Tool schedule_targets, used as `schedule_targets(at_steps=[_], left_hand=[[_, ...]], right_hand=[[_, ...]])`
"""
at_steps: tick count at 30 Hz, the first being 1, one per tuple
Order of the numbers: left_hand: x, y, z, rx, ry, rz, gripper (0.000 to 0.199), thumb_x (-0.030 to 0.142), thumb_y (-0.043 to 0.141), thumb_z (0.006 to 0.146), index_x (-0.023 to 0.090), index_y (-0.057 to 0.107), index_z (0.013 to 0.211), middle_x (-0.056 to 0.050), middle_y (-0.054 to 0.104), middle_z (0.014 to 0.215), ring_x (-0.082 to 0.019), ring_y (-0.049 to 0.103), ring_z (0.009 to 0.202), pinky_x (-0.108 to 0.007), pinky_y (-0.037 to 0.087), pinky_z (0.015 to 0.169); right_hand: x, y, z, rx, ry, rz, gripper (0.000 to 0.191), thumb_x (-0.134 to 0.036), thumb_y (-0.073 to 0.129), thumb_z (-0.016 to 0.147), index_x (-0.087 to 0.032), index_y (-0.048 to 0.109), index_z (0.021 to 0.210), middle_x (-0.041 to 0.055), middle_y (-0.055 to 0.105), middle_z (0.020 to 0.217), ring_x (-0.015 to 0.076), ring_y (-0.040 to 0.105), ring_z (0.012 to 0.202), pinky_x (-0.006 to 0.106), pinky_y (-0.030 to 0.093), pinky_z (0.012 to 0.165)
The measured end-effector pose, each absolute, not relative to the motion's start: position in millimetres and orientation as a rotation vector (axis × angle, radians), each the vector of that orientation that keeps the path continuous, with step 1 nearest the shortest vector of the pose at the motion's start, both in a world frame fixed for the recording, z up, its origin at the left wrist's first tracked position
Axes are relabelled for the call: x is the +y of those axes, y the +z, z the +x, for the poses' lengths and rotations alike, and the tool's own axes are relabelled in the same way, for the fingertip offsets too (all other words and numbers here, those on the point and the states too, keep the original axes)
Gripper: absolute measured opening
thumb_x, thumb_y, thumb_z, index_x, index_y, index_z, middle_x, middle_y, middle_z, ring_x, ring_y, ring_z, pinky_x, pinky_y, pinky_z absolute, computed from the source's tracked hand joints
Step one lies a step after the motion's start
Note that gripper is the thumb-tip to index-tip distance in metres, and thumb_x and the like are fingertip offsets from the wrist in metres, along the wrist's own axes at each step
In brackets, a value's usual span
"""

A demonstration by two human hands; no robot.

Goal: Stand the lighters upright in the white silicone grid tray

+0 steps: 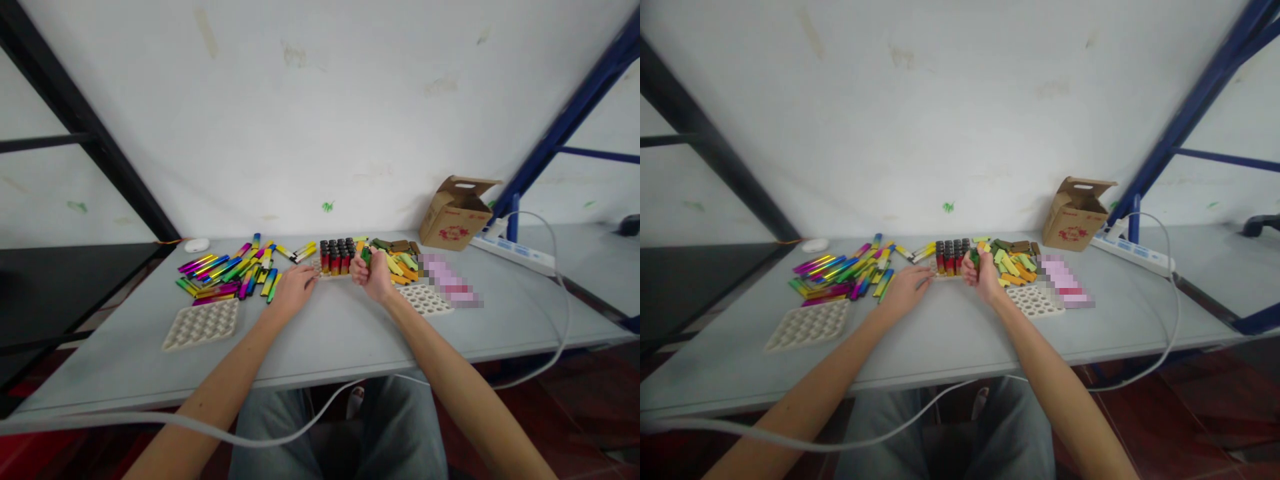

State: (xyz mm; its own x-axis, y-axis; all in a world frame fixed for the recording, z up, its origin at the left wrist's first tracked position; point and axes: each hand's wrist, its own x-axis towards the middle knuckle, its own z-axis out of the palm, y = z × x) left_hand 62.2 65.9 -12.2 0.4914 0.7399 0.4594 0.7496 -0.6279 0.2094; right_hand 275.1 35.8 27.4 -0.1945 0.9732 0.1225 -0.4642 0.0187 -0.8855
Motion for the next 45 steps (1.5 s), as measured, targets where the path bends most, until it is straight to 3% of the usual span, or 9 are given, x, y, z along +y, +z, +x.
schedule_targets(at_steps=[5,16,30,35,40,45], left_hand=[[66.7,-13.6,61.6,-1.348,-0.841,-2.7,0.025,0.021,0.053,0.089,0.021,0.074,0.103,-0.007,0.071,0.109,-0.024,0.064,0.101,-0.04,0.05,0.094],[64.5,-10.3,62.6,-1.362,-0.805,-2.705,0.026,0.019,0.053,0.089,0.02,0.073,0.105,-0.007,0.071,0.111,-0.024,0.064,0.101,-0.039,0.05,0.093],[63.4,-10.2,63.4,-1.342,-0.809,-2.699,0.024,0.017,0.054,0.087,0.018,0.074,0.102,-0.009,0.071,0.109,-0.026,0.064,0.1,-0.041,0.051,0.092],[64.3,-12.3,65.1,-1.329,-0.903,-2.66,0.021,0.017,0.057,0.085,0.018,0.074,0.098,-0.009,0.071,0.109,-0.026,0.064,0.099,-0.042,0.051,0.092],[56.2,-2.4,68.4,-1.248,-1.269,-2.605,0.018,0.023,0.057,0.087,0.016,0.072,0.094,-0.009,0.073,0.095,-0.024,0.066,0.093,-0.04,0.052,0.089],[35.6,11.6,78.0,-0.899,-1.483,-2.766,0.018,0.032,0.062,0.087,0.018,0.067,0.097,-0.008,0.072,0.094,-0.02,0.067,0.09,-0.035,0.053,0.085]], right_hand=[[32.9,40.0,277.7,-0.852,1.728,-0.596,0.045,-0.057,0.036,0.084,-0.022,0.028,0.056,-0.0089,0.015,0.048,0.0077,0.009,0.04,0.018,0.013,0.034],[34.3,22.3,268.9,-1.111,1.576,-0.722,0.042,-0.056,0.037,0.083,-0.022,0.034,0.059,-0.0086,0.018,0.05,0.0072,0.01,0.042,0.017,0.013,0.037],[30.3,33.8,269.4,-0.956,1.903,-0.638,0.043,-0.055,0.031,0.087,-0.022,0.031,0.06,-0.0087,0.016,0.05,0.0082,0.007,0.042,0.017,0.012,0.034],[28.4,36.7,271.3,-0.972,1.828,-0.615,0.038,-0.052,0.036,0.084,-0.019,0.049,0.07,-0.0044,0.032,0.055,0.0092,0.028,0.045,0.017,0.023,0.038],[28.8,35.5,269.4,-1.07,1.591,-0.628,0.024,-0.038,0.055,0.077,-0.018,0.062,0.086,-0.0002,0.051,0.068,0.0122,0.05,0.06,0.021,0.039,0.049],[28.6,29.3,263.9,-1.277,1.233,-0.732,0.025,-0.04,0.071,0.073,-0.02,0.068,0.089,0.0018,0.068,0.077,0.0165,0.062,0.074,0.031,0.051,0.075]])
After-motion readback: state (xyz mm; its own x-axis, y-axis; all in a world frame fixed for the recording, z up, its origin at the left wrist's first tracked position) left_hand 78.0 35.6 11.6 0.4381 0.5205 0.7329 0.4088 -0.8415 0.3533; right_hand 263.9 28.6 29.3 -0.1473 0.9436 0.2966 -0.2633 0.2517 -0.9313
